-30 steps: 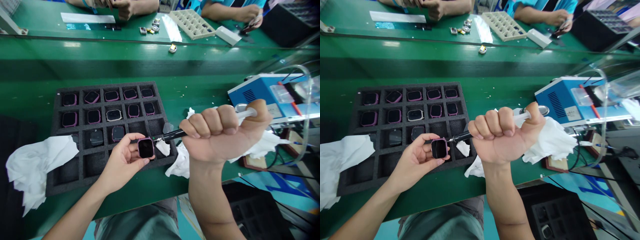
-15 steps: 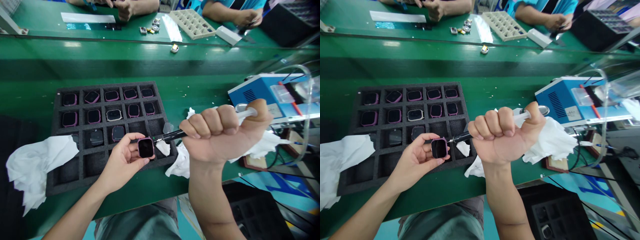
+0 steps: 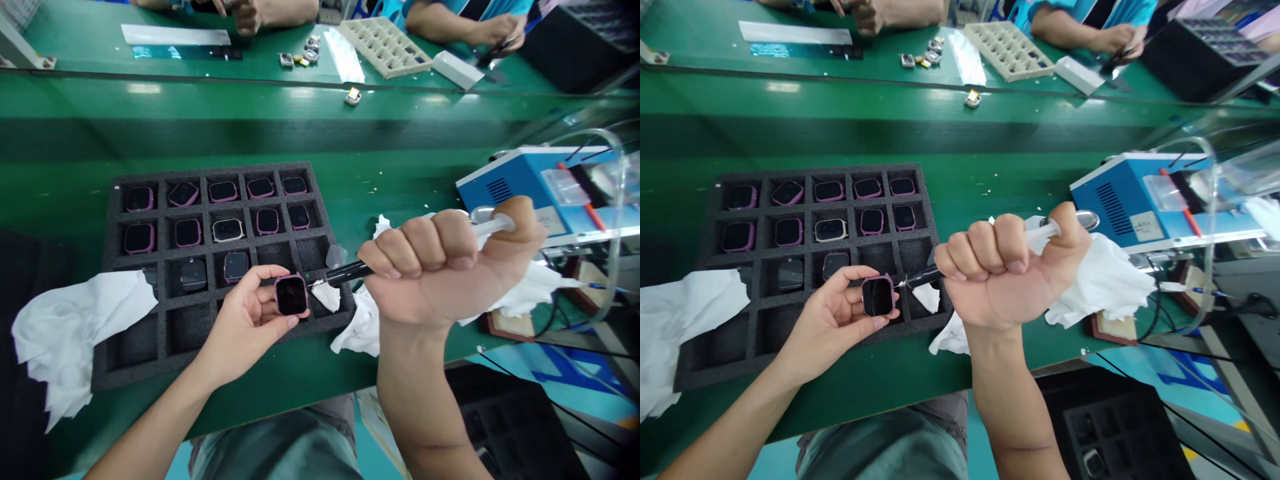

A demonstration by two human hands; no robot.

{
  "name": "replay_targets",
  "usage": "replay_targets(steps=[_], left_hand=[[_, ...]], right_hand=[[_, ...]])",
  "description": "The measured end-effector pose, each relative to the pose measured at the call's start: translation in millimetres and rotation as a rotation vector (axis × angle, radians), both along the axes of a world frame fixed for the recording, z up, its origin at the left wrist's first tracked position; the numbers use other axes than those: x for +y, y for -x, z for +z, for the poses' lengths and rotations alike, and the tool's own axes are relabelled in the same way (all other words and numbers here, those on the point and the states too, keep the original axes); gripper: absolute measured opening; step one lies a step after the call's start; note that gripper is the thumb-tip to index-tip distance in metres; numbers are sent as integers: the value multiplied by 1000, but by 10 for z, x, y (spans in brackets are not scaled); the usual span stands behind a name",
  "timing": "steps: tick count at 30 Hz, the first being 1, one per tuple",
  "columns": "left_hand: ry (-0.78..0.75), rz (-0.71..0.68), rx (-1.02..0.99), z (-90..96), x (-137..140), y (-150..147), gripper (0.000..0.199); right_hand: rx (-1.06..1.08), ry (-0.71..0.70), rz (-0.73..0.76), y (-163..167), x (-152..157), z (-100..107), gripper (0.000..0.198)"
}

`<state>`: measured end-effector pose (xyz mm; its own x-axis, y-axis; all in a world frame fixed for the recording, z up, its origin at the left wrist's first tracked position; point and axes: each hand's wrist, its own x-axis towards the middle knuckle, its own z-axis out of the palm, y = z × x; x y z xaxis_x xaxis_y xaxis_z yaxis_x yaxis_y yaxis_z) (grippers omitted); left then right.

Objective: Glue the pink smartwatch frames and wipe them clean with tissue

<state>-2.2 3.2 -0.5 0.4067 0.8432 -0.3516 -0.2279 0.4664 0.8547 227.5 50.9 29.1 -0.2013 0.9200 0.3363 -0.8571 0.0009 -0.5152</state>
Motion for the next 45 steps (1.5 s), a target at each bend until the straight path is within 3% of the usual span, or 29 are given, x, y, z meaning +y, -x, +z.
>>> replay_targets(steps=[12,45], left_hand=[[0,2,-8,-2,2,-3,46],[5,3,-3,-1,10,4,47]], right_hand=[[-91,-104,84,-46,58,4,69],[-89,-59,76,14,10,75,65]])
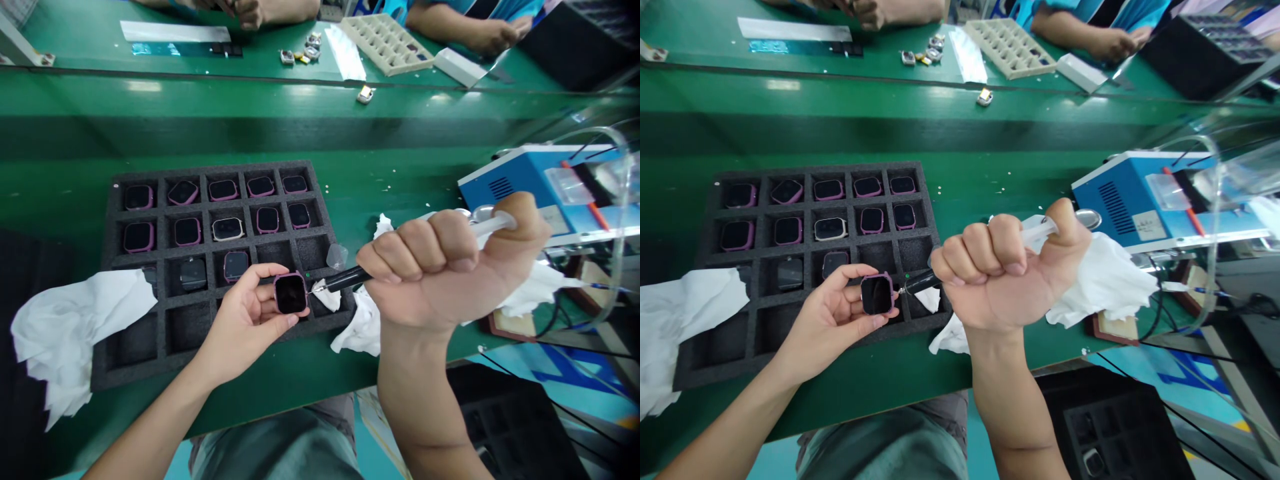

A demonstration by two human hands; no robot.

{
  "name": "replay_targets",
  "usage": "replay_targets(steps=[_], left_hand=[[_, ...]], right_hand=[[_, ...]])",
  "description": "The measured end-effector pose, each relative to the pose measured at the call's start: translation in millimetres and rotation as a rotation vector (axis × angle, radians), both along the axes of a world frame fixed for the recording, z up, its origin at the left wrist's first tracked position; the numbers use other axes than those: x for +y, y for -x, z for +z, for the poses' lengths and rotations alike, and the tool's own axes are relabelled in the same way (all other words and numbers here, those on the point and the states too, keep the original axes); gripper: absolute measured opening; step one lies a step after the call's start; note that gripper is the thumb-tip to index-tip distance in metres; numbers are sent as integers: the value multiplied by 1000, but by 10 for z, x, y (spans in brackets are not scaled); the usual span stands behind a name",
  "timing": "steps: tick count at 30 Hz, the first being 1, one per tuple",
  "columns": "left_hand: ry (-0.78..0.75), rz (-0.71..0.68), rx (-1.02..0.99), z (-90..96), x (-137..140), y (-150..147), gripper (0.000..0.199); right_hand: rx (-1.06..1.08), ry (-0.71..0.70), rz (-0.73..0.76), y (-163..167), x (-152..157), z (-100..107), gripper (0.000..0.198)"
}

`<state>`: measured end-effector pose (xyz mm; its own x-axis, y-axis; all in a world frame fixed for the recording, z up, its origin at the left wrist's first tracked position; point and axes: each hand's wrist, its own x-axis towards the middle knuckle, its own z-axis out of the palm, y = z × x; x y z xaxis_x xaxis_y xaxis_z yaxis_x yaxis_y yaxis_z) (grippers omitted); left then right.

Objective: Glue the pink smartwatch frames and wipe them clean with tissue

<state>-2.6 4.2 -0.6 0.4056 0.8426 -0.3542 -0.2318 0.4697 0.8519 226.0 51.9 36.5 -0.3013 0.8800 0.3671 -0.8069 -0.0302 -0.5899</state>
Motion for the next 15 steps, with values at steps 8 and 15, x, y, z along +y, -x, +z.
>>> replay_targets(steps=[8,15], left_hand=[[9,4,-2,16,1,0,47],[-7,0,4,-9,0,-1,47]], right_hand=[[11,23,40,-42,3,-36,64],[5,-27,80,-44,27,-38,67]])
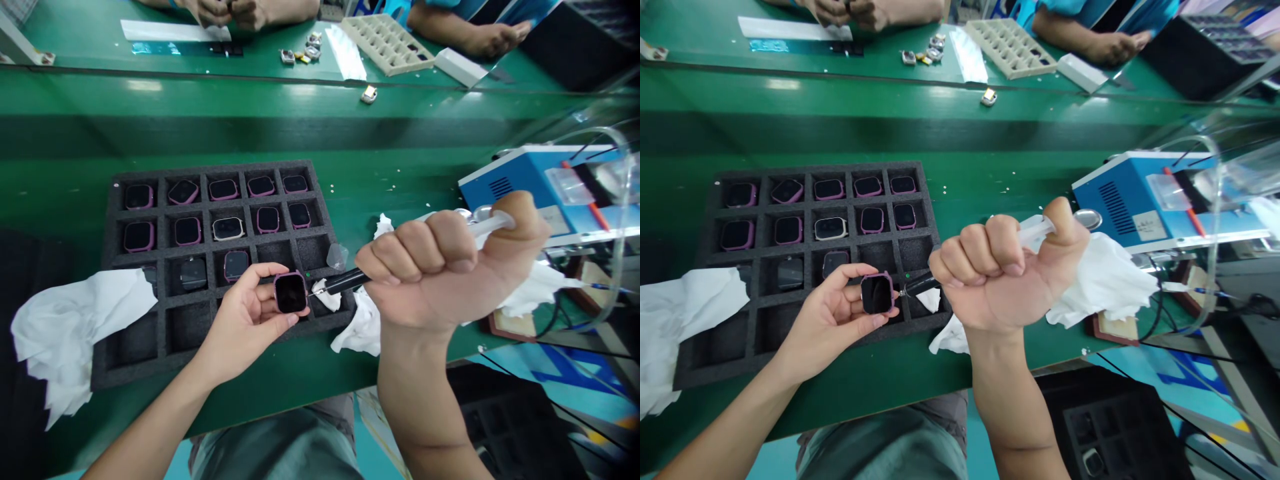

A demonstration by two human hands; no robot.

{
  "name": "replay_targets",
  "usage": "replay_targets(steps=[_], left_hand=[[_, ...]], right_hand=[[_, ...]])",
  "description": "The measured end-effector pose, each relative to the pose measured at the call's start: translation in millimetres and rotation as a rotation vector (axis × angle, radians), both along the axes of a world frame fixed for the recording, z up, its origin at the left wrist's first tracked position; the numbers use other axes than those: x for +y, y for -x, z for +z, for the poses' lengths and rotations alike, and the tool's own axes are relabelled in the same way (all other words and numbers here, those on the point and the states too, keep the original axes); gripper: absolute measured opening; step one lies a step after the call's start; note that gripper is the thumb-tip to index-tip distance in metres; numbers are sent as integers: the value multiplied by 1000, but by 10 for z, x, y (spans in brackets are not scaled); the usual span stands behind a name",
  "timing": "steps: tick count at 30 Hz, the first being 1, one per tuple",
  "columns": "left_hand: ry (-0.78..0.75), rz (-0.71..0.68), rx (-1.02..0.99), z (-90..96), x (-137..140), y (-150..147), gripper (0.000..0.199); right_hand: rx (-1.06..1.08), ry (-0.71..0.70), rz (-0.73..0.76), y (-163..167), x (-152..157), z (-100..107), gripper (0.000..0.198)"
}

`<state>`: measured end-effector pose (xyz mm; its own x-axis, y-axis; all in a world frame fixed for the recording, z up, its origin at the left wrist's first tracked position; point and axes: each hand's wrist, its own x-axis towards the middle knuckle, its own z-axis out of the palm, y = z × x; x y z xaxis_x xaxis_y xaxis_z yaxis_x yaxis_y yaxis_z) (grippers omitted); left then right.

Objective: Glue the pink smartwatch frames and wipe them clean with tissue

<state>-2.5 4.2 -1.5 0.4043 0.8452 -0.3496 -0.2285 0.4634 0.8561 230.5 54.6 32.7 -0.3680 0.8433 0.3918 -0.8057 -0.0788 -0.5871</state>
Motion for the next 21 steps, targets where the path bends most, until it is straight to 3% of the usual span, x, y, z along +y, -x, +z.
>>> replay_targets(steps=[21], left_hand=[[-17,-2,-5,-20,-2,6,47]], right_hand=[[-18,32,61,15,-25,52,67]])
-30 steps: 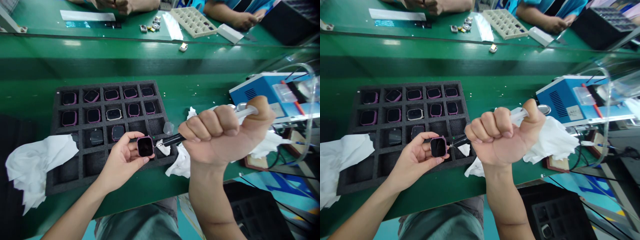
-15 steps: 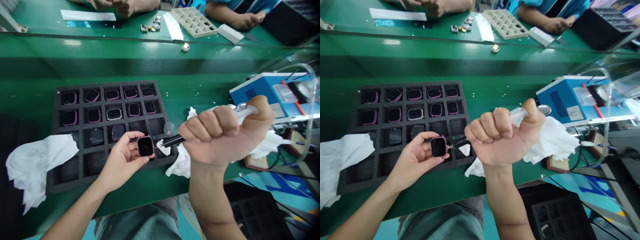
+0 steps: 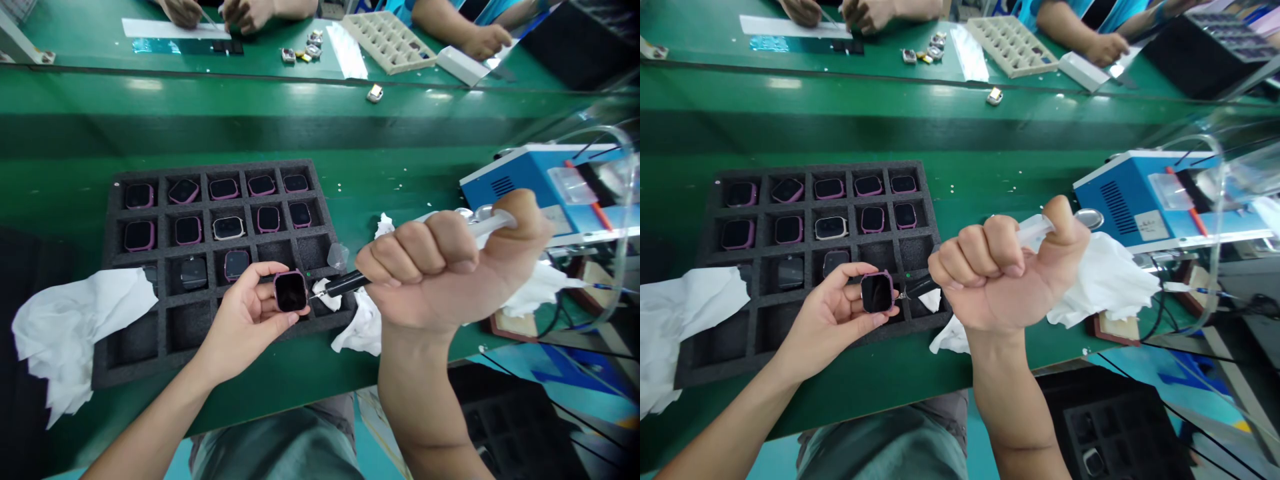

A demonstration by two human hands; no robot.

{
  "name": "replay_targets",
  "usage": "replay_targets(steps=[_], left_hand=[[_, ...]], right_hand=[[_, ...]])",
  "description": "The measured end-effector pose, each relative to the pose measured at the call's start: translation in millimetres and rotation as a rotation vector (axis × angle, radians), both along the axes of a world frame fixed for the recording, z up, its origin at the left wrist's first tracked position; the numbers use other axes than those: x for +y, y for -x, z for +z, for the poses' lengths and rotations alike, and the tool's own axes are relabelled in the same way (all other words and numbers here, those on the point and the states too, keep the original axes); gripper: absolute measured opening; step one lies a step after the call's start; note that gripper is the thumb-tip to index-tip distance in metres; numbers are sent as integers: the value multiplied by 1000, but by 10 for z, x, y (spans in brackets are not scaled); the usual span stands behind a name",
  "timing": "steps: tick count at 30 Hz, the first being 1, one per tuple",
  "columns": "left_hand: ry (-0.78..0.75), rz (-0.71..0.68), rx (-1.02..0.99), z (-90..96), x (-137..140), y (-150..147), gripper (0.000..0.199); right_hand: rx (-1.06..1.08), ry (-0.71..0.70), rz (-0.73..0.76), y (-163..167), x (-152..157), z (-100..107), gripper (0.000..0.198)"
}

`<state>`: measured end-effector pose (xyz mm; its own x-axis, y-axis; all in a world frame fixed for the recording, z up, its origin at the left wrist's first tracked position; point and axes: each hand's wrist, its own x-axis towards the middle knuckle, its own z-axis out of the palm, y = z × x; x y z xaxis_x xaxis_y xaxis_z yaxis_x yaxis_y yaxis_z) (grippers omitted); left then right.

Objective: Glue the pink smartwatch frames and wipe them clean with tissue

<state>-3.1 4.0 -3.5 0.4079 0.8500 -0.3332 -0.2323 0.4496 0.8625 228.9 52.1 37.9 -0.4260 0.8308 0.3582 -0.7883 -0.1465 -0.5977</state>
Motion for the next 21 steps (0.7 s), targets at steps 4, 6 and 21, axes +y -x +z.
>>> replay_targets(steps=[4,6,21], left_hand=[[-2,1,-3,3,-1,-1,47],[-2,6,1,3,-2,-2,47],[18,28,20,9,2,-14,50]], right_hand=[[-22,-6,16,-7,4,5,66],[-7,-5,19,-3,4,1,66],[31,-11,23,43,-12,-3,65]])
